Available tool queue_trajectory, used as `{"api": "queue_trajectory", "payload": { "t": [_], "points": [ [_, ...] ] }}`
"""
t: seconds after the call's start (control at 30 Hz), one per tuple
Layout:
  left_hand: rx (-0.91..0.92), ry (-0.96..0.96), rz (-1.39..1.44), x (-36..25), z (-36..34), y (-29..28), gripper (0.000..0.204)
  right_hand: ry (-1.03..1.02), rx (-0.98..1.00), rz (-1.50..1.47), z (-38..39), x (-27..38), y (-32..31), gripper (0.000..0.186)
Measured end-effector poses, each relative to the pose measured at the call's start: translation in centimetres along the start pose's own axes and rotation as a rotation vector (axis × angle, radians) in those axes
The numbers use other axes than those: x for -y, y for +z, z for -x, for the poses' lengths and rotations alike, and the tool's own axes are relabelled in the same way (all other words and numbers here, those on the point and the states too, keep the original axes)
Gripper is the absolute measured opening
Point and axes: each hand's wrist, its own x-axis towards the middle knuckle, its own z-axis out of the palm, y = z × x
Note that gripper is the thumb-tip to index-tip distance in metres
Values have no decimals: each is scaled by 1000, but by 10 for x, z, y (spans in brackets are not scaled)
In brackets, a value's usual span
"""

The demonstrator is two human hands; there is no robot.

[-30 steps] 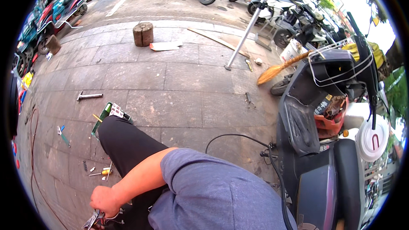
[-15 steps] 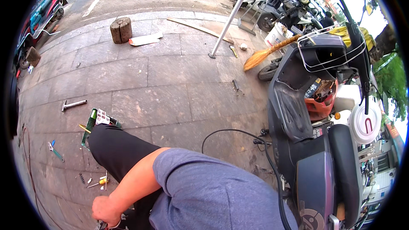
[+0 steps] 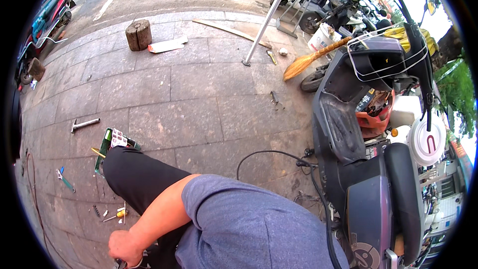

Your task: The person sits on the ground and uses pliers to strip insulation from multiple colored wires. They then use a soldering iron to solder the exposed wire ends, holding the wires with pliers during the process.

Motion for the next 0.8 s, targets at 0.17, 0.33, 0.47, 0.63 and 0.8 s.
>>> {"api": "queue_trajectory", "payload": {
  "t": [0.17,0.33,0.47,0.63,0.8],
  "points": [
    [90,129,-38,22,-8,-25,32,54,-233,6,4,-2,38,31],
    [178,173,18,43,-21,-71,36,74,-168,-29,8,5,35,27],
    [112,-84,196,30,1,-76,22,75,16,-177,3,21,16,26],
    [156,-78,563,16,10,-61,31,16,52,-120,-9,28,4,29],
    [164,33,471,21,21,-86,23,-88,135,65,-14,45,24,35]
  ]
}}
